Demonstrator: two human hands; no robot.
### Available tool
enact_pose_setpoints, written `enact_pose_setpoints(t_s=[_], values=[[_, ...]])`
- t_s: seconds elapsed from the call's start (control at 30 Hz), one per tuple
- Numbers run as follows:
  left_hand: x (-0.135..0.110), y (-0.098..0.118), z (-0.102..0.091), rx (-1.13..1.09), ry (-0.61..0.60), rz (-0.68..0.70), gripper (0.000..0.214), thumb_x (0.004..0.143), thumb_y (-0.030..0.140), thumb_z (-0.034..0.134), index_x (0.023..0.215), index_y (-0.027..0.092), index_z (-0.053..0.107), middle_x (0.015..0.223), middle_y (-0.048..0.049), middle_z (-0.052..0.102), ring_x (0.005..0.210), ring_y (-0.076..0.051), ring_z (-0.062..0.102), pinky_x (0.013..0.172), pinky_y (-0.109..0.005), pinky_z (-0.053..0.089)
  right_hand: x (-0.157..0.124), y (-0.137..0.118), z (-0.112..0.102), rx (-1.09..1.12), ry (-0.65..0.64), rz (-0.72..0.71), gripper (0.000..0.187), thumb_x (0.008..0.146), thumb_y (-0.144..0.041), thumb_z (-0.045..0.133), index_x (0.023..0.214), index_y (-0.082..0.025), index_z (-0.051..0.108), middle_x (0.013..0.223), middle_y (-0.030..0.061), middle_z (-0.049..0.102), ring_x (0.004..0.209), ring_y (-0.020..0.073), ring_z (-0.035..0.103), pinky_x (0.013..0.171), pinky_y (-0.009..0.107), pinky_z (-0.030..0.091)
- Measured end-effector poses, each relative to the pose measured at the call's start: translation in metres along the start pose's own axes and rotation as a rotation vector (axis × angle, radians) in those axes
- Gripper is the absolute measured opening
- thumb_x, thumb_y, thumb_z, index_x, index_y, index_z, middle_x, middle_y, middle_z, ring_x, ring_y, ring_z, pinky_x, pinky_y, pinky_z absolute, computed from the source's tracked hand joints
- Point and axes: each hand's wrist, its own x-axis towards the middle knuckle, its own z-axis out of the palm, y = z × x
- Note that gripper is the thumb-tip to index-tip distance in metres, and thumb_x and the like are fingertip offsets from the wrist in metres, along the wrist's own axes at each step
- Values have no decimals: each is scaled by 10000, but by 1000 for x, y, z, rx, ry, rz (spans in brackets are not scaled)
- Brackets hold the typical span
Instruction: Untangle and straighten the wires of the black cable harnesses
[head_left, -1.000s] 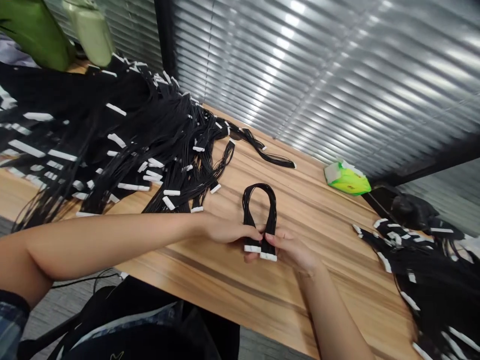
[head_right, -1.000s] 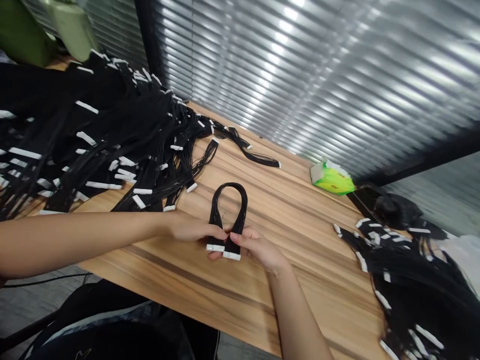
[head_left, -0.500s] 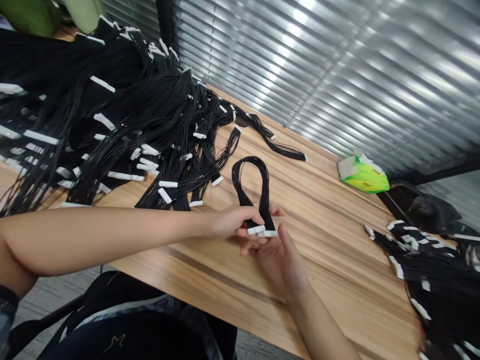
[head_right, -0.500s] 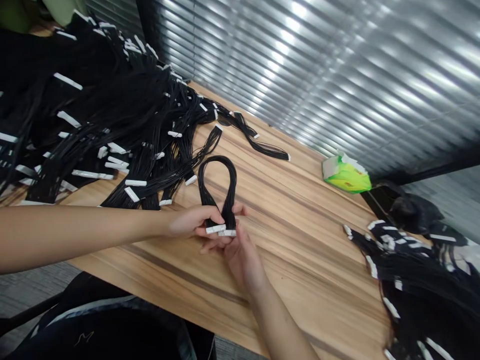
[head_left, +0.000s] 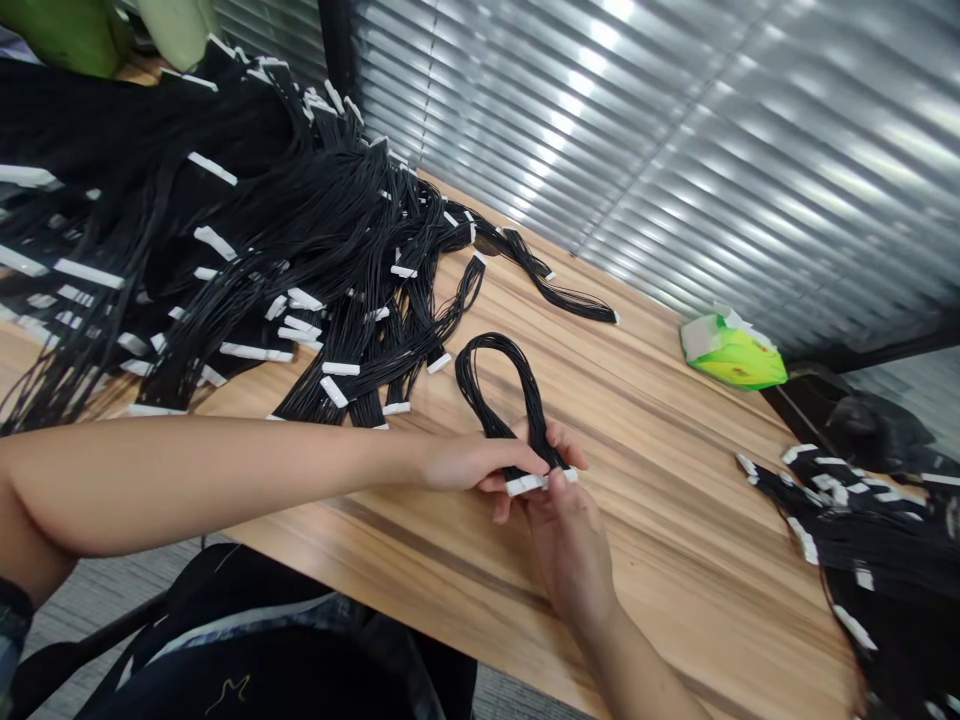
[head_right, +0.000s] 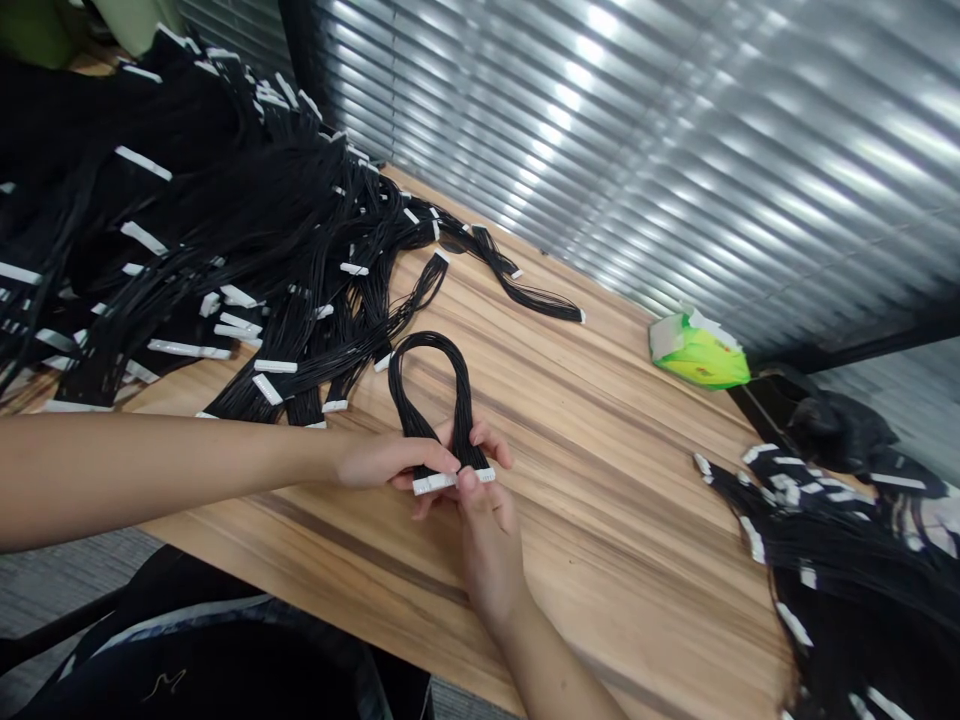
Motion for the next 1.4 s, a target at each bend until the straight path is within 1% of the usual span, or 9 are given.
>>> enact_pose_setpoints(t_s=[0.1, 0.3, 0.47, 0.6, 0.87, 1.07, 1.27, 1.33, 1.4], values=[[-1, 0, 2, 17, -17, 16, 494, 807, 543, 619, 1168, 217, 532, 751, 71, 464, 493, -28, 279, 444, -164, 412, -1, 0, -4, -28, -28, 10, 352, 859, -586, 669, 833, -247, 762, 799, 61, 762, 733, 239, 666, 758, 404, 544], [-3, -6, 3, 50, -25, 46, 769, 870, 853, 214, 1204, 199, 442, 614, 92, 474, 360, -70, 436, 424, -222, 440, -1, -6, -5, -129, -149, 62, 464, 938, -615, 527, 768, -216, 695, 667, 40, 711, 667, 189, 605, 735, 346, 472], [-2, -4, 1, 42, -67, 111, 433, 932, 603, 466, 1100, 207, 422, 640, 77, 557, 528, -113, 609, 620, -258, 542, -1, -9, -4, -24, -134, 56, 483, 938, -616, 496, 706, -225, 658, 601, 15, 663, 529, 162, 565, 581, 323, 409], [2, -8, -4, 16, -102, 96, 293, 861, 413, 492, 1046, 202, 406, 616, 46, 617, 636, -166, 673, 746, -330, 572, -1, -9, -4, -116, -56, 23, 546, 935, -648, 455, 687, -213, 672, 568, 26, 627, 505, 163, 530, 548, 326, 375], [-1, -5, 4, 27, -76, 52, 499, 898, 669, 495, 1091, 209, 473, 723, 49, 527, 609, -122, 610, 625, -314, 594, 1, -6, 6, -110, -97, -55, 459, 893, -644, 557, 695, -230, 569, 559, -31, 465, 498, 135, 429, 505, 295, 362], [5, -12, 4, 117, 56, 160, 729, 765, 898, 458, 988, 204, 480, 798, 8, 562, 627, -97, 538, 590, -253, 518, 0, -1, 9, -131, 105, -123, 431, 848, -589, 630, 660, -233, 476, 557, -66, 337, 482, 100, 263, 436, 253, 269], [0, -9, -7, 295, 624, 422, 458, 983, 658, 358, 872, 217, 415, 770, 45, 402, 706, -96, 380, 687, -230, 364, 7, -9, 1, -196, 337, -319, 455, 847, -535, 654, 612, -234, 408, 580, -68, 312, 507, 97, 274, 483, 272, 253], [-7, 1, -8, 377, 649, 494, 407, 955, 593, 505, 821, 212, 458, 740, 48, 418, 687, -101, 365, 692, -248, 332, 8, -13, -1, -205, 377, -392, 437, 848, -513, 662, 630, -240, 400, 588, -70, 300, 507, 100, 261, 473, 277, 224], [-13, 13, -8, 597, 536, 526, 321, 875, 529, 663, 823, 216, 614, 787, 16, 583, 744, -121, 463, 758, -281, 336, 6, -14, -4, -221, 391, -424, 415, 861, -499, 653, 647, -245, 404, 591, -64, 308, 510, 109, 270, 467, 284, 214]])
